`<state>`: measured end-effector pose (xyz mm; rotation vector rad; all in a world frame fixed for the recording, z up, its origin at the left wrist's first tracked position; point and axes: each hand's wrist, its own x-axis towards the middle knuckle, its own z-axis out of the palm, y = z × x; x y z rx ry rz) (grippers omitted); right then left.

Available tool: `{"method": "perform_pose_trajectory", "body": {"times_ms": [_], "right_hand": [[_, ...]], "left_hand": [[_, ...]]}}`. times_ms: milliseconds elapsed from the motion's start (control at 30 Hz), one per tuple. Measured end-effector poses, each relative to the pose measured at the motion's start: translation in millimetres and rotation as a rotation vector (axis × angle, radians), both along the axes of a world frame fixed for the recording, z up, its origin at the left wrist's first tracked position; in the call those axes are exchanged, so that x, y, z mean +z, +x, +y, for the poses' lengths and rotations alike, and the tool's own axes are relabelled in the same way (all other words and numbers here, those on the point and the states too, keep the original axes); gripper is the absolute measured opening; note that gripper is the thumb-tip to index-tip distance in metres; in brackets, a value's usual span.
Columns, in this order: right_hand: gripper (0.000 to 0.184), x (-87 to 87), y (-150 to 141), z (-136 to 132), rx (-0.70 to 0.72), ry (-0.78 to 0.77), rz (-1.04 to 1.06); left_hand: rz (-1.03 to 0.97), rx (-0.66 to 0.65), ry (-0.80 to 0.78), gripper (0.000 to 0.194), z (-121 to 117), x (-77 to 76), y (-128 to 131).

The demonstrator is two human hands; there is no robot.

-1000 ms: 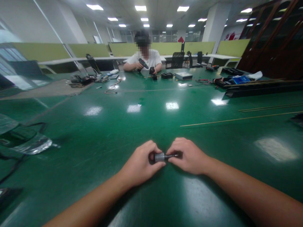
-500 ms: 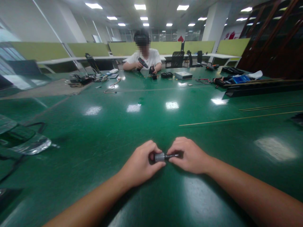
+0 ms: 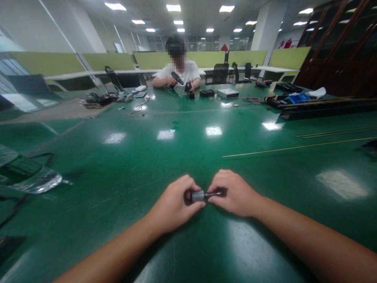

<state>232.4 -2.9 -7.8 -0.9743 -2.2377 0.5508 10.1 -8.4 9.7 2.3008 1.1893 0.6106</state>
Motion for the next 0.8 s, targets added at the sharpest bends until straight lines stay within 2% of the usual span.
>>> {"method": "perform_pose_trajectory", "body": {"times_ms": [800], "right_hand": [[0.010, 1.9, 3.1, -0.2, -0.033, -0.018, -0.017]], "left_hand": [[0.005, 0.011, -0.006, 0.018, -0.1, -2.6, -2.9]]}}
